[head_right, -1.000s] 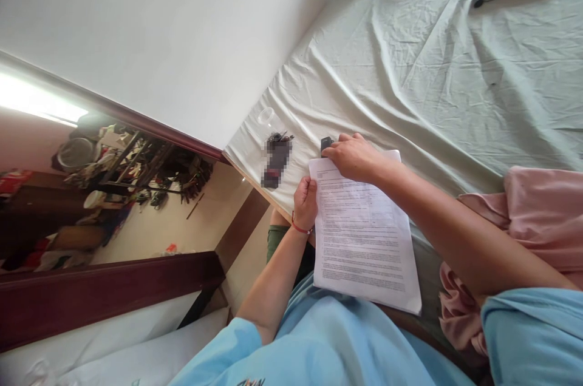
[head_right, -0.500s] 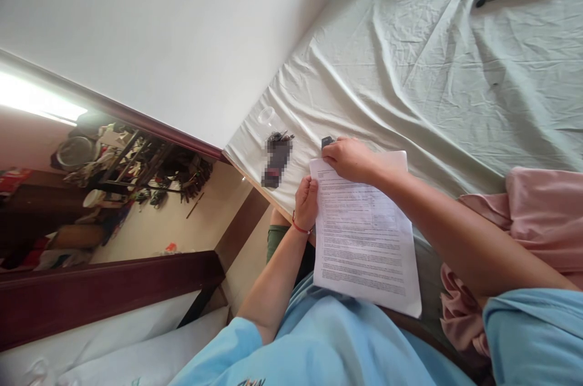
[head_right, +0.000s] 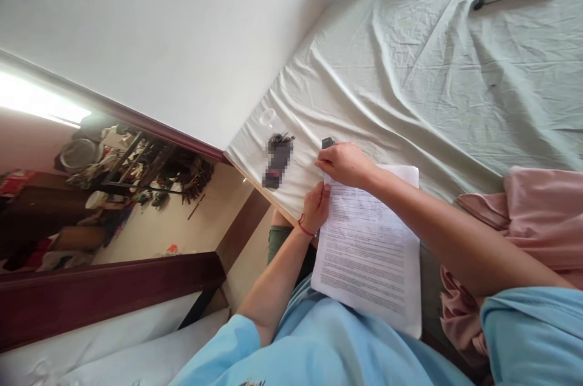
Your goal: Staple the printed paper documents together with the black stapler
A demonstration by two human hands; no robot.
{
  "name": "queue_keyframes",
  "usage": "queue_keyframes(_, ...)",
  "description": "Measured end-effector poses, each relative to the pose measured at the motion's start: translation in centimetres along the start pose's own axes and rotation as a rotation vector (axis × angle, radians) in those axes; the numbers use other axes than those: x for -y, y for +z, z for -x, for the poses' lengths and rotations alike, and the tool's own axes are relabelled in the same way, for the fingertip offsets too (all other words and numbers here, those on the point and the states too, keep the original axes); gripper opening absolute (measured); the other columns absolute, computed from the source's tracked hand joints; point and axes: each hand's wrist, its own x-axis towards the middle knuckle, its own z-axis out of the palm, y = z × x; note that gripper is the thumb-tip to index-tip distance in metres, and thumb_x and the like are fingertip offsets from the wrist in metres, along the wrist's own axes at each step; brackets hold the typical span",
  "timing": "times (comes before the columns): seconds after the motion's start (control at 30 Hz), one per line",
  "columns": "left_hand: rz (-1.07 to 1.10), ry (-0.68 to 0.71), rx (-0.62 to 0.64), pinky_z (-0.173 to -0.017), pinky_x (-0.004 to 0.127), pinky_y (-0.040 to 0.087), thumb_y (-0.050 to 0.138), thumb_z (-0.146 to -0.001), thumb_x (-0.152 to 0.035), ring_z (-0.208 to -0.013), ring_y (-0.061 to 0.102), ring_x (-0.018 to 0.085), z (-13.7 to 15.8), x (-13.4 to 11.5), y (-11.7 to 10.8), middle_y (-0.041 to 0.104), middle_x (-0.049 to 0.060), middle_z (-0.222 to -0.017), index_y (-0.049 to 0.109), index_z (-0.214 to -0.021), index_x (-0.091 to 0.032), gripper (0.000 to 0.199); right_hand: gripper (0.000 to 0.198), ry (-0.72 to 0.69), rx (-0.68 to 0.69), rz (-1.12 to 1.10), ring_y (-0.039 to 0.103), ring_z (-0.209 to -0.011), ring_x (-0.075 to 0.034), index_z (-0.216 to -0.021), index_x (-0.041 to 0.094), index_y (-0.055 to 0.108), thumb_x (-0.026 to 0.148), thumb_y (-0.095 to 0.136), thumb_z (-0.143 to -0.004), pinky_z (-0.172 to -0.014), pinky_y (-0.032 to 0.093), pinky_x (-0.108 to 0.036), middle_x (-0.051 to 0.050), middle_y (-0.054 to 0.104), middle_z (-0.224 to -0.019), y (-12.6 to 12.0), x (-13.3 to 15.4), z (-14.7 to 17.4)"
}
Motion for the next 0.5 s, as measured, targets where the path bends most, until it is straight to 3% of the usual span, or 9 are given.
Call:
queue_keyframes(0.13, -0.025, 0.026, 0.007, -0.061, 0.035, 0.025, 0.048, -0.102, -0.073, -0.055, 0.039, 0.018, 0.2, -0.4, 0.0, 0.046, 0.001, -0.058, 0.047, -0.072, -0.025, 0.057, 0.032, 0.035, -0.001, 0.030, 0.058, -0.079, -0.020, -0.080, 0.021, 0.069, 0.035, 0.054, -0.104, -0.072, 0.038, -0.033, -0.006, 0.068, -0.079, -0.1, 0.2, 0.0)
queue_keyframes(0.3, 0.005, -0.016, -0.015, -0.061, 0.035, 0.024, 0.051, -0.099, -0.077, -0.056, 0.039, 0.017, 0.8, -1.3, -0.3, 0.048, 0.001, -0.060, 0.048, -0.071, -0.025, 0.059, 0.025, -0.079, 0.021, -0.074, 0.062, -0.083, -0.019, -0.095, 0.021, 0.074, 0.038, 0.059, -0.103, -0.075, 0.040, -0.031, -0.006, 0.074, -0.089, -0.1, 0.4, 0.1)
queue_keyframes(0.4, 0.016, -0.010, 0.000, -0.060, 0.035, 0.025, 0.049, -0.099, -0.078, -0.057, 0.038, 0.015, 1.1, -1.7, -0.5, 0.046, -0.001, -0.059, 0.045, -0.070, -0.024, 0.062, 0.023, -0.026, 0.076, -0.031, 0.063, -0.083, -0.020, -0.095, 0.021, 0.075, 0.031, 0.056, -0.102, -0.075, 0.040, -0.032, -0.006, 0.075, -0.089, 0.1, 0.5, 0.1)
queue_keyframes(0.5, 0.111, -0.080, -0.013, -0.060, 0.033, 0.030, 0.052, -0.097, -0.080, -0.060, 0.040, 0.014, 1.1, -1.5, -0.7, 0.045, -0.002, -0.061, 0.045, -0.070, -0.023, 0.063, 0.029, 0.054, 0.103, -0.074, 0.064, -0.081, -0.019, -0.106, 0.022, 0.076, 0.039, 0.053, -0.105, -0.073, 0.041, -0.031, -0.006, 0.076, -0.092, -0.1, 0.3, 0.0)
